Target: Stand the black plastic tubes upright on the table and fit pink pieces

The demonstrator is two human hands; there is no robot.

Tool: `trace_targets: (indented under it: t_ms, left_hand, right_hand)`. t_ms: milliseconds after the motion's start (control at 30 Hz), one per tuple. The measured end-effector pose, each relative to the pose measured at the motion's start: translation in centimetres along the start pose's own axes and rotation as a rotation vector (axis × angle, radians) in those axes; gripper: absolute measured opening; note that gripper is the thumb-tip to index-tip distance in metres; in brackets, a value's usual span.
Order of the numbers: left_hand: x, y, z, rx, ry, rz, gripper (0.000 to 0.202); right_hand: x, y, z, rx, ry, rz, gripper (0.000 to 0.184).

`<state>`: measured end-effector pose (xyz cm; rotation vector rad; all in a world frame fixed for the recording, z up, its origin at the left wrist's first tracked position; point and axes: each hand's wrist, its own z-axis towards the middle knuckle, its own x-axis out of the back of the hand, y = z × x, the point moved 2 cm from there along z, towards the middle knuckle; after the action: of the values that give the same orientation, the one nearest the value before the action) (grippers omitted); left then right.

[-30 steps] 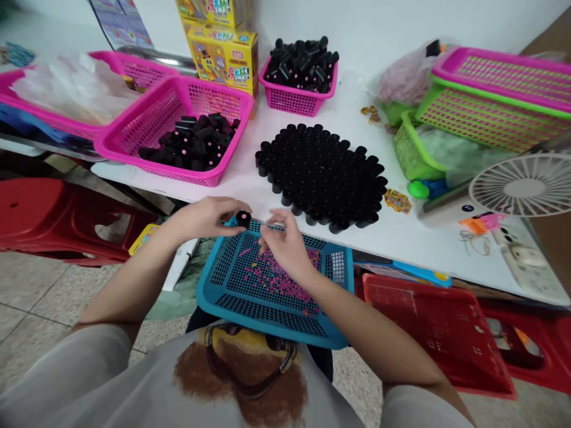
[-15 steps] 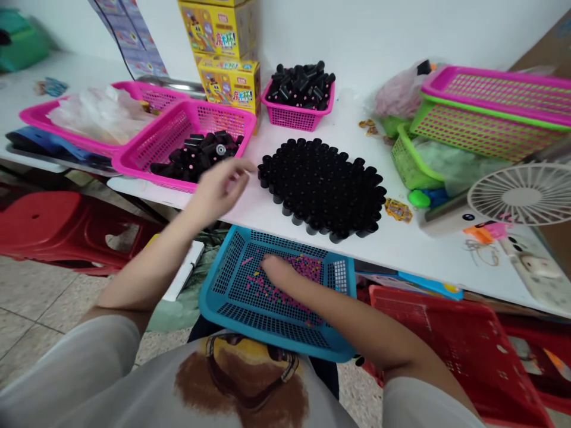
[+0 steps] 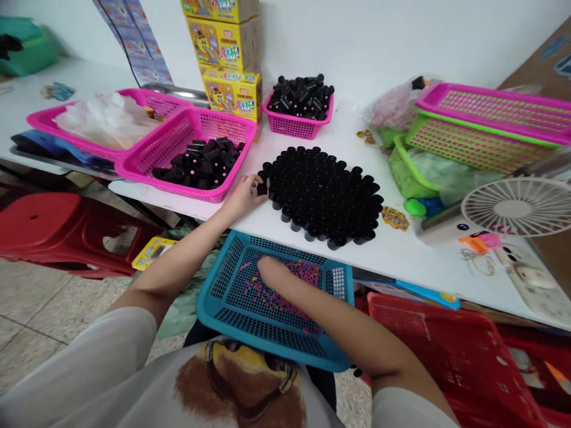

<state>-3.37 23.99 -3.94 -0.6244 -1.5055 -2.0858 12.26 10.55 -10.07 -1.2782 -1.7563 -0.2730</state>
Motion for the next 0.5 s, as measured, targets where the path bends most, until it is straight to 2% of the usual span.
trace_targets:
  t_ms: [67,100,200,233,300,367,400,500]
  left_hand:
    - [1.1,0.2,-1.5,-0.009,-0.044,-0.011,0.035]
    - [1.7,0.2,-2.4,-0.021,-0.089,-0.023,0.035]
    - [3.6,0.2,-4.9,-0.102,-0.321,-0.098,0.040]
    - [4.1,0.1,-5.5,-0.131,-0.397,-0.129,0.043]
    - [4.6,-0.2,-6.3,-0.160,-0.491,-0.192,0.051]
    - [4.7,-0.6,-6.4,-0.156,-0.506,-0.232,0.060]
    - [4.6,-0.8,-6.3,-0.156,-0.503,-0.244,0.064]
    - [4.2,-1.0,-6.2,-0.164,-0.491,-0.254,0.068]
  right_hand:
    - [0.7,-0.2,-1.2,0.026,0.058,0.048,0.019]
    - [1.2,-0.2,-1.9,0.047,0.093,0.080,0.017]
    - [3.0,-0.5,-3.9,0.117,0.191,0.190,0.026]
    - [3.8,-0.5,-4.4,0.137,0.257,0.259,0.026]
    - [5.5,-0.6,-4.9,0.175,0.474,0.466,0.027]
    - [7.0,-0.6,-4.9,0.211,0.712,0.676,0.025]
    - [7.6,-0.7,-4.6,0.229,0.791,0.738,0.022]
    - [8.5,-1.1,-3.7,0.259,0.865,0.733,0.015]
